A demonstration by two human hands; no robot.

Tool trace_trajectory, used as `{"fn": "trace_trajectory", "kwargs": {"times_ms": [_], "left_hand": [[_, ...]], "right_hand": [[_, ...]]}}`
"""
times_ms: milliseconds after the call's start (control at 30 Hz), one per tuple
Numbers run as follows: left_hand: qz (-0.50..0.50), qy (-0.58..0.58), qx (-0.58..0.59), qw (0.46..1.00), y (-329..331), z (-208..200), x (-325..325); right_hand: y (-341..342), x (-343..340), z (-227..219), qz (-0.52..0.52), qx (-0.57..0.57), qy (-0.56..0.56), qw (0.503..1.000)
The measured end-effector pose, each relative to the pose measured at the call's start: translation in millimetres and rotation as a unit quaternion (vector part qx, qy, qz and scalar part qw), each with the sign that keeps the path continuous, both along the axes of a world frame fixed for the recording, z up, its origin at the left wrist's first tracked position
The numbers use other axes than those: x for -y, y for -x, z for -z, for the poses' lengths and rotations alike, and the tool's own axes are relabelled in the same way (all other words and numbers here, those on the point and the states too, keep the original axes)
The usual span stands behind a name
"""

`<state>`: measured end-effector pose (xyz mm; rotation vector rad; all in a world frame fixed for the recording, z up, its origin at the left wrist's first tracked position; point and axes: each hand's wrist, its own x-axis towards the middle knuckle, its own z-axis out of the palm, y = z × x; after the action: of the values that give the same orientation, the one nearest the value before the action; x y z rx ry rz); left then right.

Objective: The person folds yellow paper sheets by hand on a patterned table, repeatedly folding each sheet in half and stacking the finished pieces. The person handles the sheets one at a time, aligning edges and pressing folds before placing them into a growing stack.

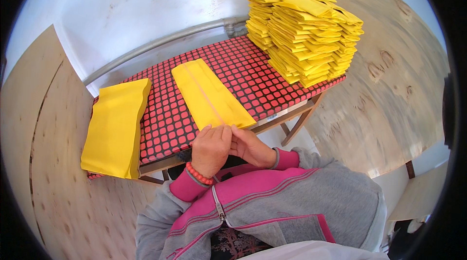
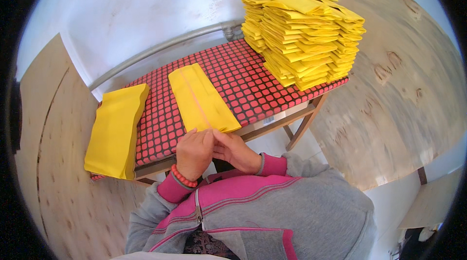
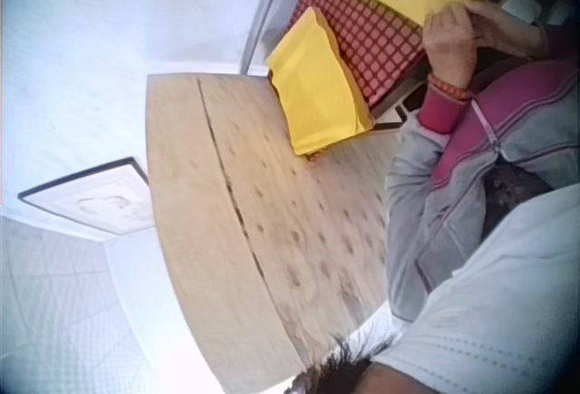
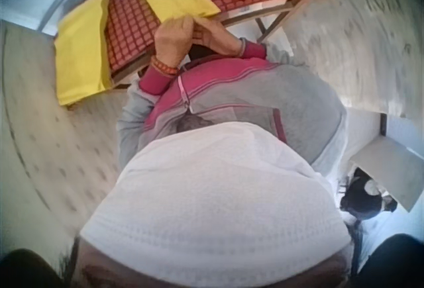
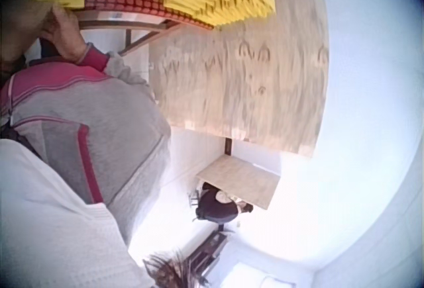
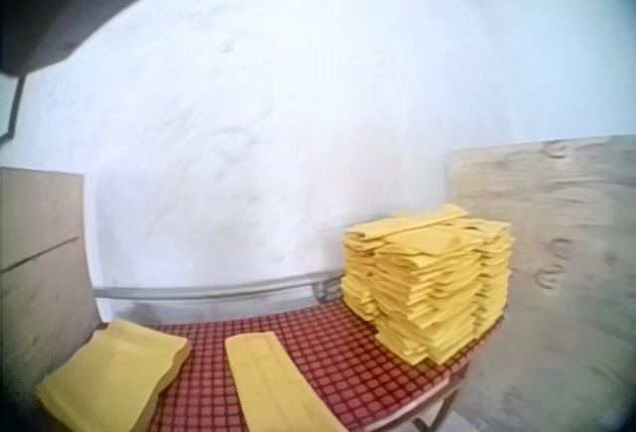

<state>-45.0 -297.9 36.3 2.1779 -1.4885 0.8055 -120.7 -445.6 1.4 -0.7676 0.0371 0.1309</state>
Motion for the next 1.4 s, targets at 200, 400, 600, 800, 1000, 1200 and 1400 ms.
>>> {"fn": "trace_trajectory", "kwargs": {"times_ms": [200,400,600,800,1000,1200,1400], "left_hand": [[0.063,0.026,0.01,0.998,11,-5,22],[0.087,0.079,-0.274,0.954,13,8,-20],[0.14,0.114,-0.841,0.51,-4,33,-14],[0.213,0.161,-0.895,0.357,4,45,33],[0.234,0.276,-0.891,0.274,4,50,44],[0.175,0.3,-0.886,0.307,6,47,27],[0.113,0.265,-0.883,0.371,-4,33,8]], "right_hand": [[-7,10,17,0.118,-0.024,-0.031,0.992],[14,42,11,0.14,-0.042,0.042,0.988],[58,59,5,0.277,-0.083,0.115,0.95],[109,84,17,0.267,-0.08,0.158,0.947],[182,146,14,0.188,-0.15,0.231,0.943],[223,203,6,0.181,-0.138,0.286,0.931],[222,219,-32,0.179,-0.051,0.364,0.912]]}}
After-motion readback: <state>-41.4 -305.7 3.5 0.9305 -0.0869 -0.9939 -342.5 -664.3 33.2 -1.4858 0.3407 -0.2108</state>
